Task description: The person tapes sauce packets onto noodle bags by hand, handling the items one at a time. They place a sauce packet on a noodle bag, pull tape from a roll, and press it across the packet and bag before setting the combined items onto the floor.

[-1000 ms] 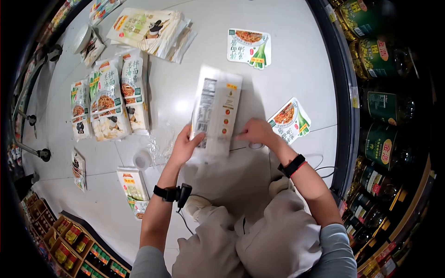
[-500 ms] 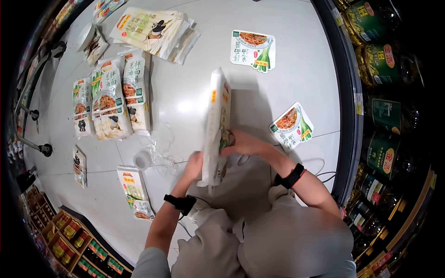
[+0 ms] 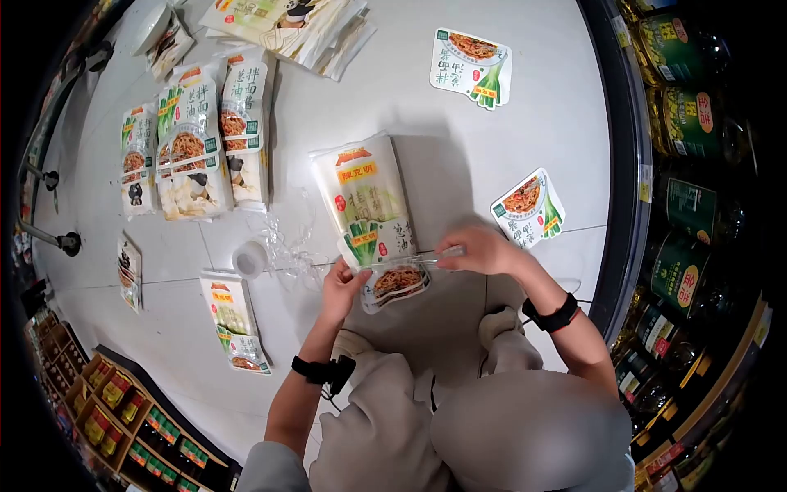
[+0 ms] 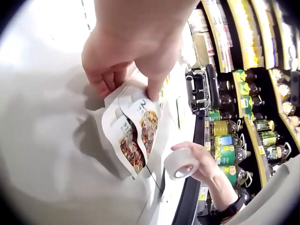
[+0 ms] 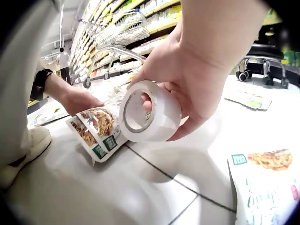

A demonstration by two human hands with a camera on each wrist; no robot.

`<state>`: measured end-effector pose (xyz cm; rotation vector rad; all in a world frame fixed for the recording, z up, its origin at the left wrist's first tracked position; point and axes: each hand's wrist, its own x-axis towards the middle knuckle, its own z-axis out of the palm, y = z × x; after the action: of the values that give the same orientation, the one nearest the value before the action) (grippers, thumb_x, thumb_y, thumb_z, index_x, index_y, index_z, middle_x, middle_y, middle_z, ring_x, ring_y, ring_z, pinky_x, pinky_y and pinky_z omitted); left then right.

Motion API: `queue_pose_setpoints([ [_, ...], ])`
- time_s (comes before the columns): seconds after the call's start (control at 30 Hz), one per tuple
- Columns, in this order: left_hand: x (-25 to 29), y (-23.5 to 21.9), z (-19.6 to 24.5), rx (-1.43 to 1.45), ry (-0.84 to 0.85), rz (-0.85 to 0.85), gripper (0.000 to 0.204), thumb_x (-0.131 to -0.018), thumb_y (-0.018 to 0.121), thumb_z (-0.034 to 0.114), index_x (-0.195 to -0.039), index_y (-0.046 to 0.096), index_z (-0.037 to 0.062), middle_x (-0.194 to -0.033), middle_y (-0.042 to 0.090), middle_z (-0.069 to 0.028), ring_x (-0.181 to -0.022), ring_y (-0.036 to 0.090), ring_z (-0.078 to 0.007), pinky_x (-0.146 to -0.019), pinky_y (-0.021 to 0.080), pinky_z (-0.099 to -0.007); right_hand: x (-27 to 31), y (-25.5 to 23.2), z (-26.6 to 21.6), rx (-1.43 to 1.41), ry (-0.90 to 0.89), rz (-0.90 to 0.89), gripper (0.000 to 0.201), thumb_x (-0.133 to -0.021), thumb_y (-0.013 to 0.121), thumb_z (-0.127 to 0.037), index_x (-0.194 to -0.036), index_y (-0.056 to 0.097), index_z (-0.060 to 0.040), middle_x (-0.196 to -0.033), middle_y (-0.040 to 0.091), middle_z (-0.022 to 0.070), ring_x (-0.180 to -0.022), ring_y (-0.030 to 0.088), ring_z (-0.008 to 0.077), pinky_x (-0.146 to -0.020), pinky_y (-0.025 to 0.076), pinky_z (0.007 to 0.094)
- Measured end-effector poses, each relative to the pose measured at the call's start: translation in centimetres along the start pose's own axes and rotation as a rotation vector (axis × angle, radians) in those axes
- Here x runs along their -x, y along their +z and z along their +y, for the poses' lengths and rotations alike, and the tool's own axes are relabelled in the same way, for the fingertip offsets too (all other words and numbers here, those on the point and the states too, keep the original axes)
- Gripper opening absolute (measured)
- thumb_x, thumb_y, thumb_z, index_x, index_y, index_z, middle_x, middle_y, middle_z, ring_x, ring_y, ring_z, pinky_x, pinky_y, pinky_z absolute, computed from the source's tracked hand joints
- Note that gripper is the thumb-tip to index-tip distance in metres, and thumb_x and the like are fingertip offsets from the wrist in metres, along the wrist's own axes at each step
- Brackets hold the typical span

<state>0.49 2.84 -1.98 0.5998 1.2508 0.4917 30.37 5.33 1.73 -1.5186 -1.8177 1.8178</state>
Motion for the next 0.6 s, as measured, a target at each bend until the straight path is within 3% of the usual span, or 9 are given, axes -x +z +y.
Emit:
queue_pose_setpoints([
  [0.1,0.1,0.0,-0.8,0.054,-0.052,0.067,0.037,-0.082,0.061,0.000,-0.116,0.045,-0.0016,-0.103,0.063,-0.0090,-0.090,0.059,-0.0117,-0.083,0.045,-0.0245,1.1,0.0,-1.0,-0.041,0.041,0.065,0.033,-0.077,0.063,-0.041,-0.092,0.066,-0.0116,-0.076,0.063,0.0111,-0.070,0.061,0.0291,-0.063,0.046,0.0366],
  [0.17,0.5,0.4,-1.1,0.124,-0.048,0.103,0.042,-0.080,0.062,-0.001,-0.116,0.042,-0.0015,-0.103,0.062,-0.0094,-0.091,0.058,-0.0128,-0.084,0.045,-0.0255,1.1,-0.4,-2.1,0.183,0.169,0.111,0.031,-0.077,0.063,-0.041,-0.092,0.066,-0.0138,-0.075,0.064,0.0102,-0.069,0.061,0.0289,-0.061,0.047,0.0371],
  [0.23,0.9,1.2,-1.2,0.191,-0.044,0.142,0.046,-0.078,0.064,-0.001,-0.117,0.039,-0.0014,-0.103,0.062,-0.0098,-0.092,0.058,-0.0139,-0.084,0.045,-0.0265,0.7,0.0,-1.9,0.215,0.149,0.166,0.029,-0.077,0.064,-0.038,-0.093,0.066,-0.0144,-0.075,0.064,0.0097,-0.067,0.061,0.0265,-0.061,0.047,0.0343],
  [0.3,1.3,2.3,-1.3,-0.009,0.076,0.108,0.056,-0.074,0.066,-0.004,-0.119,0.033,-0.0012,-0.103,0.060,-0.0103,-0.092,0.057,-0.0154,-0.084,0.045,-0.0276,0.4,0.4,-1.2,0.248,0.124,0.220,0.027,-0.077,0.066,-0.035,-0.094,0.066,-0.0149,-0.075,0.064,0.0091,-0.065,0.061,0.0241,-0.060,0.046,0.0314],
  [0.43,1.0,2.8,-0.7,-0.117,0.018,0.155,0.046,-0.071,0.067,-0.005,-0.110,0.043,0.0010,-0.100,0.059,-0.0095,-0.093,0.057,-0.0162,-0.084,0.046,-0.0283,-0.5,0.5,-0.4,0.265,0.079,0.252,0.028,-0.076,0.067,-0.035,-0.093,0.066,-0.0133,-0.077,0.064,0.0095,-0.069,0.061,0.0263,-0.063,0.047,0.0331],
  [0.53,1.3,2.4,-0.5,-0.029,0.035,0.125,0.052,-0.071,0.067,-0.005,-0.116,0.042,-0.0009,-0.105,0.059,-0.0114,-0.093,0.058,-0.0166,-0.083,0.046,-0.0280,-0.2,0.0,0.0,0.202,0.071,0.228,0.030,-0.075,0.068,-0.036,-0.093,0.066,-0.0114,-0.080,0.065,0.0097,-0.073,0.061,0.0264,-0.066,0.048,0.0340],
  [0.6,2.1,2.4,1.0,0.379,-0.024,-0.031,0.054,-0.072,0.068,0.002,-0.119,0.043,-0.0008,-0.108,0.058,-0.0128,-0.094,0.059,-0.0195,-0.083,0.049,-0.0315,-0.4,-0.2,0.2,0.140,0.058,0.197,0.032,-0.075,0.069,-0.036,-0.093,0.066,-0.0101,-0.084,0.066,0.0094,-0.076,0.062,0.0258,-0.068,0.048,0.0346],
])
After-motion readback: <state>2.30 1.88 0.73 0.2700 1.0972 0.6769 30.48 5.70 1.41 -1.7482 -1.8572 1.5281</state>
